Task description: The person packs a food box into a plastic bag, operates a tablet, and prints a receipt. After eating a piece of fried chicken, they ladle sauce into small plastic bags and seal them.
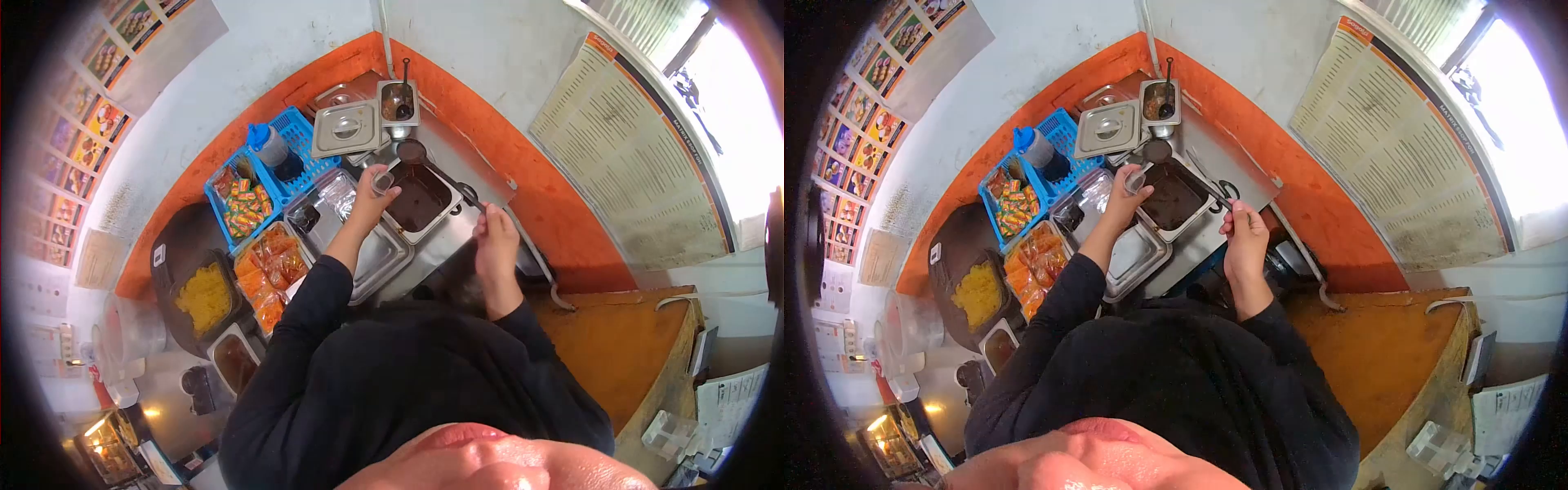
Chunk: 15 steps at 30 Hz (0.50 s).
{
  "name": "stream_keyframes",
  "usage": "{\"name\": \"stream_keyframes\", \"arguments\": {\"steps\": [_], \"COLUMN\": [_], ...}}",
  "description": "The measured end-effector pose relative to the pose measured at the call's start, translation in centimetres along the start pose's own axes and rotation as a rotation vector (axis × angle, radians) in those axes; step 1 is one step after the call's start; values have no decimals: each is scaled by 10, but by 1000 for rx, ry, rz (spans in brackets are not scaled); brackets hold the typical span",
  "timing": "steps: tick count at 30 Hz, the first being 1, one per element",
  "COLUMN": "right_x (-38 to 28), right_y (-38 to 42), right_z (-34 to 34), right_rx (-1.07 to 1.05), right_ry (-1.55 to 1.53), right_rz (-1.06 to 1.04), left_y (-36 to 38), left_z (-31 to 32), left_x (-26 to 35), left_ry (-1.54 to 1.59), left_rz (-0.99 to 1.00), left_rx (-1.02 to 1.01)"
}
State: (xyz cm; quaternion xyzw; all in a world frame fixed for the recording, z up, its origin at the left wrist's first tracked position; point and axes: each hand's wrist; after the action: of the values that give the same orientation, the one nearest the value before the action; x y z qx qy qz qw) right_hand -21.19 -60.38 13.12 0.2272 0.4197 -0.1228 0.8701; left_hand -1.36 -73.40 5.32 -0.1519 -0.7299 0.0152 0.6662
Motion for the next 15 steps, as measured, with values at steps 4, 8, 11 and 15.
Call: {"name": "stream_keyframes", "arguments": {"steps": [4, 8, 11, 15], "right_x": [-9, -4, -3, -6], "right_y": [-2, -4, -1, 2], "right_z": [11, 12, 10, 8], "right_rx": [-91, -137, -162, -195], "right_ry": [40, 141, 244, 483], "right_rz": [-55, -161, -222, -403], "left_y": [-8, -6, -8, -9], "left_z": [7, 14, 15, 16], "left_x": [-8, 9, 9, 5], "left_ry": [40, 77, 81, 92], "left_rz": [-34, -2, 7, -12], "left_rx": [-52, -49, -26, -12]}}
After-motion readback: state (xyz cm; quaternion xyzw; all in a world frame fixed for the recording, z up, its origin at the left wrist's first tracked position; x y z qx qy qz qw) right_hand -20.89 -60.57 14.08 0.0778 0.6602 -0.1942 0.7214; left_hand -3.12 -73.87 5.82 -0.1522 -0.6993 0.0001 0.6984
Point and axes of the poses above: each hand's wrist, its own y-axis away from the middle knuckle, its own z-axis out of the palm, x = y × z, and after that the axes turned 6 degrees about z, right-handed
